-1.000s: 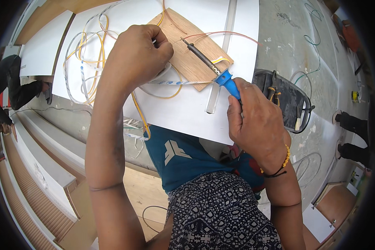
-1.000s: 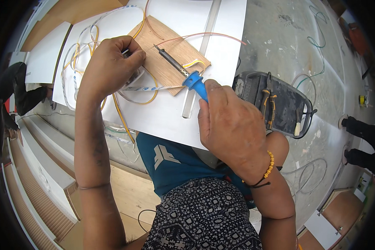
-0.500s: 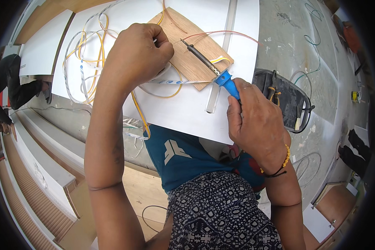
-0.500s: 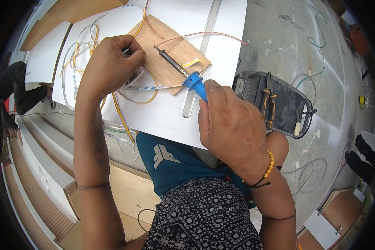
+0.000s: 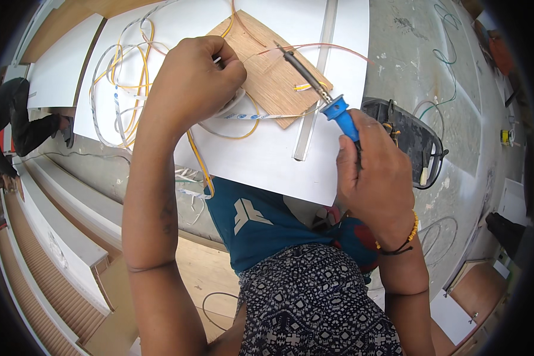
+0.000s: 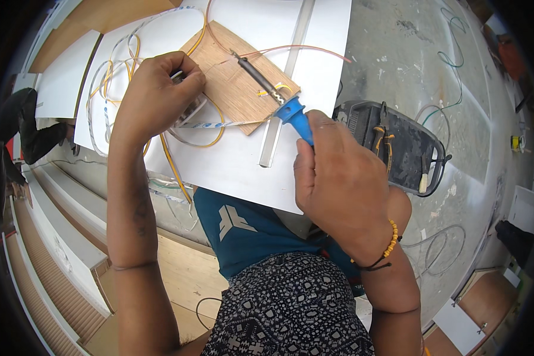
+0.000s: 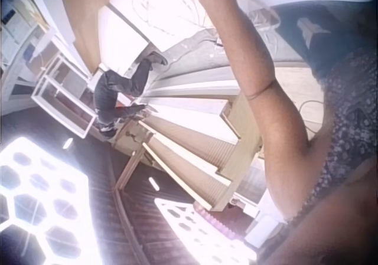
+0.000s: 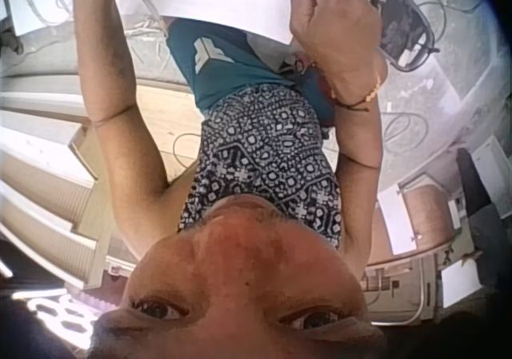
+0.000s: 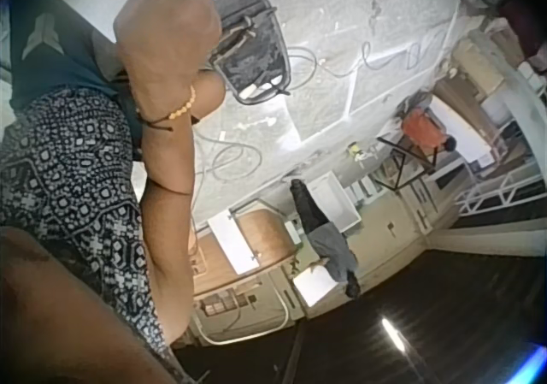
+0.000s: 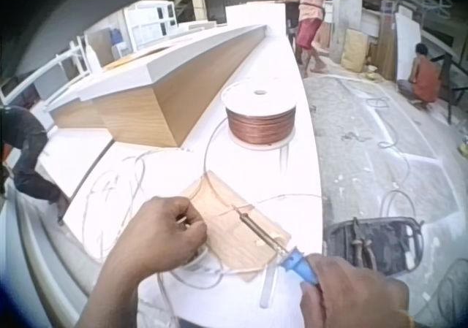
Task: The person solders wires to an LED strip. The person uses pliers to cut a wire, peels the end of the wire, and then uses a soldering iron to attach the wire to the contact point on the LED strip.
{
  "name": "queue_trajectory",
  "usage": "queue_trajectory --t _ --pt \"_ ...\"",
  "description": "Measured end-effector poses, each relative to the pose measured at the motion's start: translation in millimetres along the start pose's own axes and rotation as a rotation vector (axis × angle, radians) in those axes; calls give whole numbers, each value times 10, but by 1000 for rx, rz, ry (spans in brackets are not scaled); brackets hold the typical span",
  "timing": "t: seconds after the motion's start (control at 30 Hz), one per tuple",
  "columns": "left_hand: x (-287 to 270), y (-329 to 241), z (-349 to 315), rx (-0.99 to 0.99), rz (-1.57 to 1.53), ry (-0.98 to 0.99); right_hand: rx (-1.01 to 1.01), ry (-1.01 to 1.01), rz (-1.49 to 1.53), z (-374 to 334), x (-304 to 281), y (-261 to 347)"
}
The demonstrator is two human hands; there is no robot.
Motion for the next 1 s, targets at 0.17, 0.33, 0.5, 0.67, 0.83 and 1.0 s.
queue_trajectory --t 0.17,0.33,0.5,0.67,0.83,1.0 --pt "-50 84 -56 -122 -104 13 53 -62 21 -56 -83 -185" --pt "-53 133 -128 -154 -191 43 239 -175 111 -194 -341 -568" --pt "50 -4 -76 -40 -103 148 517 -593 608 -711 -238 -1703" --pt "123 -46 34 -17 -15 130 520 -318 -182 -667 8 -2038" --pt "120 -34 4 -60 78 111 459 -128 69 -615 -119 -1029" --pt "111 -46 -12 52 135 68 2 -57 -60 -305 -99 -208"
Point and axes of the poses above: each hand's wrist, its own z-axis towards the middle knuckle, its own x-axis out of the palm, y = z × x, the point moved 9 cm from there along z, towards the middle knuckle, and after that the axes turned 14 degrees about -z, right-handed, at the moved point
